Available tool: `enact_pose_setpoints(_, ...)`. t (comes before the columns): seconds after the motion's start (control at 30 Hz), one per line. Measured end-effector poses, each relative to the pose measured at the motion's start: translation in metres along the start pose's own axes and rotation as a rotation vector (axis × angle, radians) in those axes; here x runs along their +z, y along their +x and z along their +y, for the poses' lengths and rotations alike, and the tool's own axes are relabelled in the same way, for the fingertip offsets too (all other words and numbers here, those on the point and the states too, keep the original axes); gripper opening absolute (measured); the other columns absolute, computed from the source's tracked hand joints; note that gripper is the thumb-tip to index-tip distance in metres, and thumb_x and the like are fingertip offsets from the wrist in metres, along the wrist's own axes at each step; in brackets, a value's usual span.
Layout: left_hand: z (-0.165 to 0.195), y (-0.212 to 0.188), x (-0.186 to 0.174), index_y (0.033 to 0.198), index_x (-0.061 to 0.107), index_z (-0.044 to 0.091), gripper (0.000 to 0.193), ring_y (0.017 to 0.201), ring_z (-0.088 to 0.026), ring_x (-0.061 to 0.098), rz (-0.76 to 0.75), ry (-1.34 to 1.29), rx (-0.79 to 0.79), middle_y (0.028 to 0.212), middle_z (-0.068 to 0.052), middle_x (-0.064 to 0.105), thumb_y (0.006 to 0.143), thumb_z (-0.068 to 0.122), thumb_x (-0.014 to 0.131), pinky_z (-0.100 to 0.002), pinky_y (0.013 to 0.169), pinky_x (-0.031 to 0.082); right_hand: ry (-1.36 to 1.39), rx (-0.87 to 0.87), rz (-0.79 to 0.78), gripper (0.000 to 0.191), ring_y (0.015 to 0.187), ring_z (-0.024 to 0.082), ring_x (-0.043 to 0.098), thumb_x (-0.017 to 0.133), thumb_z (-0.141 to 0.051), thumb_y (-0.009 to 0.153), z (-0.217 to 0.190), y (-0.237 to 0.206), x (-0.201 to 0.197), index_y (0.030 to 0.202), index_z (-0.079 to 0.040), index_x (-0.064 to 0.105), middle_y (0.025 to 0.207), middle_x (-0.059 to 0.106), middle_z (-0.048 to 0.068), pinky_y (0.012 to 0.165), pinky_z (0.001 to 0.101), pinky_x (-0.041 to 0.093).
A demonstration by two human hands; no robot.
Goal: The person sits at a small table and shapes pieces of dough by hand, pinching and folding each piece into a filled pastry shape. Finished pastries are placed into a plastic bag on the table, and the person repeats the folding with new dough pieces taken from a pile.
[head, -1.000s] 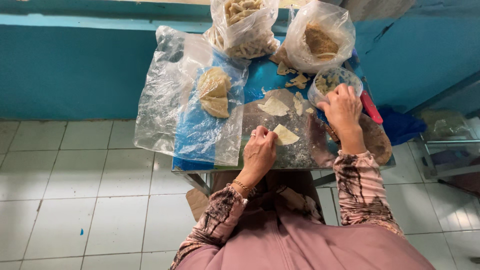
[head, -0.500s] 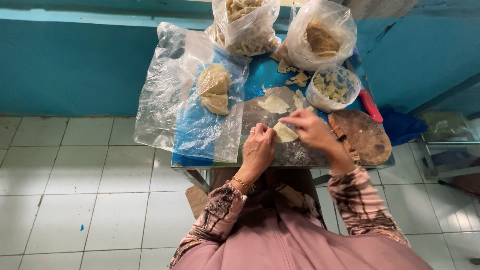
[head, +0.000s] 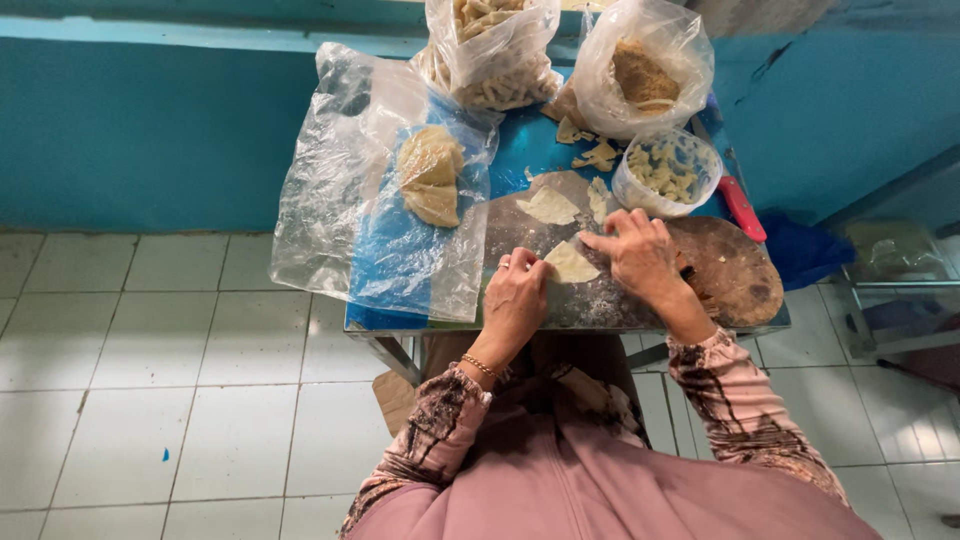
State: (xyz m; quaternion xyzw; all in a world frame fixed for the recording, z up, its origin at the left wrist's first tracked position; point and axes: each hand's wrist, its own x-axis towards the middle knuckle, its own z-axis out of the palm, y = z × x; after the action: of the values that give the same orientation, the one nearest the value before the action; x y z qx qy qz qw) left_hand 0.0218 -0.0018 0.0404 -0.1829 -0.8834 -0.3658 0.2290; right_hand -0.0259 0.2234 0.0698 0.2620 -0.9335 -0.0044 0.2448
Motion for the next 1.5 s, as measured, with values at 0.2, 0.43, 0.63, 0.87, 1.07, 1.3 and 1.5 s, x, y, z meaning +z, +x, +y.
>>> enact_pose_setpoints(0.2, -0.001, 0.000, 0.001, 0.093, 0.069, 0.009, 0.009, 0.095, -0.030, 0.062, -0.013, 0.016, -0.006, 0.105, -0.009, 0.061, 0.084, 0.007, 0.068, -0.042, 0.076, 0.053, 0.080, -0.085, -0.128, 0.044, 0.091, 0.023, 0.059, 0.068, -0.012, 0.086, -0.032, -0.013, -0.008, 0.126, -0.028, 0.078, 0.098, 0.062, 0.001, 0.072, 0.0371, 0.049)
enact_pose_setpoints(0.43, 0.003, -0.002, -0.005, 0.095, 0.069, 0.010, 0.012, 0.094, -0.032, 0.061, -0.003, -0.004, 0.023, 0.103, -0.009, 0.061, 0.084, 0.006, 0.069, -0.042, 0.076, 0.052, 0.267, 0.080, 0.177, 0.021, 0.096, 0.032, 0.063, 0.068, -0.013, 0.094, 0.077, 0.039, -0.046, 0.111, -0.018, 0.079, 0.103, 0.071, 0.008, 0.085, 0.0421, 0.053)
enact_pose_setpoints(0.63, 0.007, -0.003, -0.013, 0.096, 0.069, 0.011, 0.018, 0.094, -0.030, 0.062, 0.004, -0.032, 0.022, 0.104, -0.008, 0.062, 0.081, 0.003, 0.068, -0.042, 0.076, 0.051, 0.004, 0.402, 0.051, 0.019, 0.104, 0.035, 0.067, 0.073, -0.028, 0.096, 0.172, 0.157, 0.004, 0.108, -0.017, 0.083, 0.106, 0.075, 0.014, 0.086, 0.0476, 0.053)
enact_pose_setpoints(0.87, 0.009, -0.003, -0.019, 0.099, 0.069, 0.010, 0.018, 0.091, -0.029, 0.062, -0.041, -0.072, 0.005, 0.104, -0.008, 0.062, 0.082, 0.003, 0.069, -0.042, 0.077, 0.051, -0.299, 0.425, -0.328, 0.036, 0.099, 0.037, 0.071, 0.087, -0.034, 0.066, 0.192, 0.193, 0.045, 0.089, -0.007, 0.082, 0.099, 0.075, 0.017, 0.078, 0.0508, 0.055)
enact_pose_setpoints(1.07, 0.011, -0.001, -0.026, 0.099, 0.069, 0.009, 0.015, 0.091, -0.029, 0.062, -0.053, -0.076, 0.013, 0.104, -0.009, 0.062, 0.084, 0.004, 0.069, -0.042, 0.077, 0.050, -0.113, 0.355, -0.106, 0.023, 0.100, 0.037, 0.073, 0.066, -0.015, 0.091, 0.190, 0.182, 0.055, 0.103, -0.023, 0.083, 0.101, 0.077, 0.017, 0.089, 0.0470, 0.057)
enact_pose_setpoints(1.3, 0.013, 0.000, -0.029, 0.101, 0.070, 0.007, 0.015, 0.093, -0.029, 0.062, 0.001, -0.121, -0.002, 0.105, -0.009, 0.063, 0.087, 0.004, 0.070, -0.040, 0.078, 0.052, 0.209, 0.677, -0.077, 0.018, 0.084, 0.032, 0.071, 0.071, -0.030, 0.090, 0.210, 0.147, 0.037, 0.099, -0.020, 0.083, 0.092, 0.076, 0.012, 0.075, 0.0422, 0.055)
enact_pose_setpoints(1.5, 0.012, 0.007, -0.031, 0.102, 0.071, 0.009, 0.013, 0.094, -0.030, 0.063, 0.011, -0.187, -0.009, 0.106, -0.009, 0.064, 0.089, 0.006, 0.071, -0.040, 0.077, 0.053, 0.581, 0.829, 0.122, 0.016, 0.065, 0.009, 0.062, 0.072, -0.023, 0.093, 0.220, 0.099, 0.018, 0.094, -0.009, 0.081, 0.074, 0.070, 0.004, 0.059, 0.0257, 0.045)
